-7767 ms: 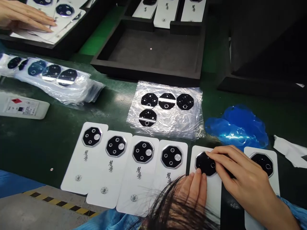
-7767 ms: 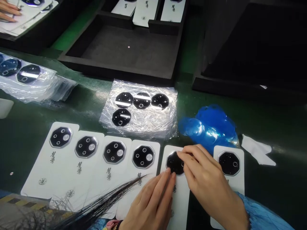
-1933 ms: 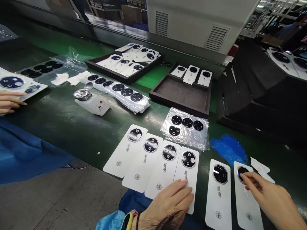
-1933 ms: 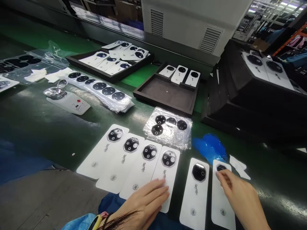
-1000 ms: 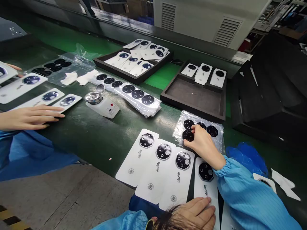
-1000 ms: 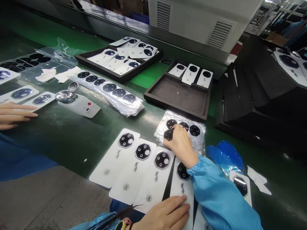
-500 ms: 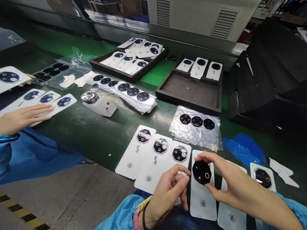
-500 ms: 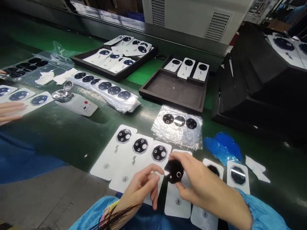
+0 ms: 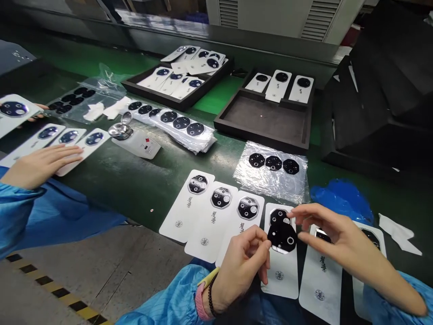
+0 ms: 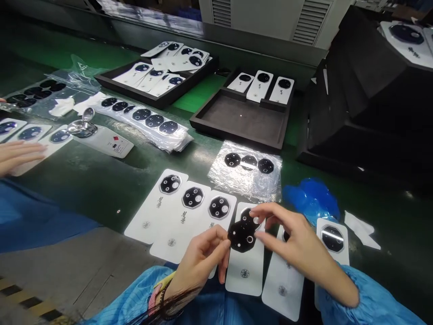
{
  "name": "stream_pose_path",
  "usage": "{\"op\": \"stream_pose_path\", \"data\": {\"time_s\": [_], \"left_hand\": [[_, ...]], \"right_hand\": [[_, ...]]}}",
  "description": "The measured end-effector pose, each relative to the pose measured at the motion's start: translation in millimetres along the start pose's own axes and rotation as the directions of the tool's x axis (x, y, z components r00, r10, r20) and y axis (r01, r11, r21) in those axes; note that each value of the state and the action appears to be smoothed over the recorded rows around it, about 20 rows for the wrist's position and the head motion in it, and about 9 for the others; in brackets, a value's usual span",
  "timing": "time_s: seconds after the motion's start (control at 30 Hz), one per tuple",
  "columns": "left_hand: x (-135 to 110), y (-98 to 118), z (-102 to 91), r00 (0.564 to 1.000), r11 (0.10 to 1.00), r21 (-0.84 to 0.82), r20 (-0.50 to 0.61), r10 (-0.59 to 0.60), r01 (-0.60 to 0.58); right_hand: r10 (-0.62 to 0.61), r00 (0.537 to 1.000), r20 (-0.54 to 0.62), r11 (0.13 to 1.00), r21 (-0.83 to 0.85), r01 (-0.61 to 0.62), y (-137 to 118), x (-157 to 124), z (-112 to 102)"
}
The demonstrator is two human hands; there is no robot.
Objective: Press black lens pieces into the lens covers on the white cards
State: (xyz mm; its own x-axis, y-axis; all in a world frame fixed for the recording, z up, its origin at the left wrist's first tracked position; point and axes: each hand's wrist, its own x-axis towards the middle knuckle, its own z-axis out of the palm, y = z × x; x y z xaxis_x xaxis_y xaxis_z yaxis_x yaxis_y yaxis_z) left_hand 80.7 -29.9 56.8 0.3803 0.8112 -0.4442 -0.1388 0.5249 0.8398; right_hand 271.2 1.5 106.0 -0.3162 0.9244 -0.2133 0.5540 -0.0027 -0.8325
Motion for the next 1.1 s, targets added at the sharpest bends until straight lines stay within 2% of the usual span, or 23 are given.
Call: {"op": "stream_pose_path", "data": {"time_s": [0.07,0.13,0.43,0.53,0.6,0.63,0.7,0.73,0.77,0.8,0.93,1.1], "left_hand": [[0.2,-1.1,1.7,1.000,0.999,0.034,-0.017,0.017,-0.017],[-0.3,-2.9,3.0,0.999,0.997,0.064,-0.023,0.037,-0.035],[0.9,-10.0,5.5,0.996,0.983,0.170,-0.047,0.078,-0.070],[-0.3,-9.8,6.0,0.993,0.950,0.299,-0.049,0.110,-0.091],[-2.2,-10.6,7.1,0.968,0.841,0.503,-0.029,0.248,-0.200],[-3.0,-11.7,7.8,0.932,0.719,0.629,0.020,0.363,-0.294],[-3.3,-15.6,9.3,0.800,0.362,0.812,0.198,0.566,-0.457],[-2.6,-18.3,10.0,0.735,0.195,0.847,0.287,0.614,-0.494],[-1.5,-21.3,10.5,0.694,0.075,0.860,0.353,0.628,-0.505],[0.0,-24.3,10.8,0.674,0.002,0.866,0.388,0.629,-0.500],[5.4,-35.1,11.4,0.667,-0.091,0.887,0.404,0.626,-0.452],[6.3,-41.0,12.3,0.686,-0.122,0.910,0.382,0.619,-0.397]], "right_hand": [[0.089,0.996,-0.022,0.995,0.044,-0.088,4.0,6.1,-1.3],[0.117,0.993,-0.007,0.992,0.049,-0.116,7.4,11.1,-1.6],[0.107,0.992,0.071,0.991,0.070,-0.112,12.2,17.3,-1.6],[0.113,0.990,0.087,0.988,0.093,-0.121,16.1,20.6,-2.6],[0.120,0.992,0.033,0.989,0.079,-0.123,21.2,24.6,-3.1],[0.123,0.992,-0.006,0.990,0.063,-0.122,24.2,26.9,-3.0],[0.125,0.990,-0.061,0.992,0.033,-0.124,30.2,31.6,-1.8],[0.127,0.990,-0.069,0.992,0.026,-0.125,32.9,33.6,-0.7],[0.129,0.990,-0.065,0.992,0.023,-0.128,35.1,35.4,0.5],[0.131,0.990,-0.058,0.991,0.023,-0.130,36.8,36.7,1.8],[0.137,0.990,-0.034,0.991,0.018,-0.136,40.1,38.9,6.1],[0.148,0.989,-0.009,0.989,0.005,-0.148,40.8,40.1,8.5]]}}
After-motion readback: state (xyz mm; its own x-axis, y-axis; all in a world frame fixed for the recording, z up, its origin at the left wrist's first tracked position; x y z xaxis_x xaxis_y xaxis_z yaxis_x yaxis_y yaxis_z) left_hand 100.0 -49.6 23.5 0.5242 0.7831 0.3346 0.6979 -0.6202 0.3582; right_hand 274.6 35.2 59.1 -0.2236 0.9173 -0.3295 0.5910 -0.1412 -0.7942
